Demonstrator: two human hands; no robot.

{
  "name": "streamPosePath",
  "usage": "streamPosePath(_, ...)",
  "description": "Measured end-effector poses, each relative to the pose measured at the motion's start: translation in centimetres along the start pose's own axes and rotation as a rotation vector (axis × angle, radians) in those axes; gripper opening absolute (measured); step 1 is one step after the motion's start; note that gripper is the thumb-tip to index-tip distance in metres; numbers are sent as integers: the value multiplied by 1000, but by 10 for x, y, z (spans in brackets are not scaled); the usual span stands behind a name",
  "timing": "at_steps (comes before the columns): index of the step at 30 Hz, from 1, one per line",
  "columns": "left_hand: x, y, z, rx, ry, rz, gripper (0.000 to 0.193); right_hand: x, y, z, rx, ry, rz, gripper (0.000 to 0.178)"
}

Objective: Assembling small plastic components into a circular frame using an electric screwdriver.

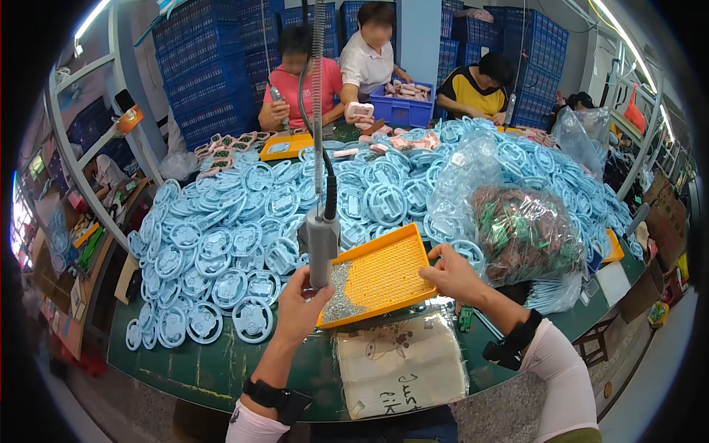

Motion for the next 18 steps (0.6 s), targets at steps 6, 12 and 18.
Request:
streamPosePath(6,4,-6,-1,-21,15,37,33,11,24,-19,-147,-84,-22,51)
streamPosePath(12,1,-3,-13,16,-1,56,36,18,54,-34,-181,-143,-159,47)
streamPosePath(18,-5,-7,-36,119,-96,92,38,-4,68,-42,-90,-92,-156,44)
Point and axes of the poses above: each hand's wrist, its own x-axis away from the middle knuckle, its own z-axis out of the back of the hand, y = z × x, the point moved 4 cm from there along -x, towards the middle knuckle, and after that the axes turned 3 degrees about -y, right-handed, at the moved point
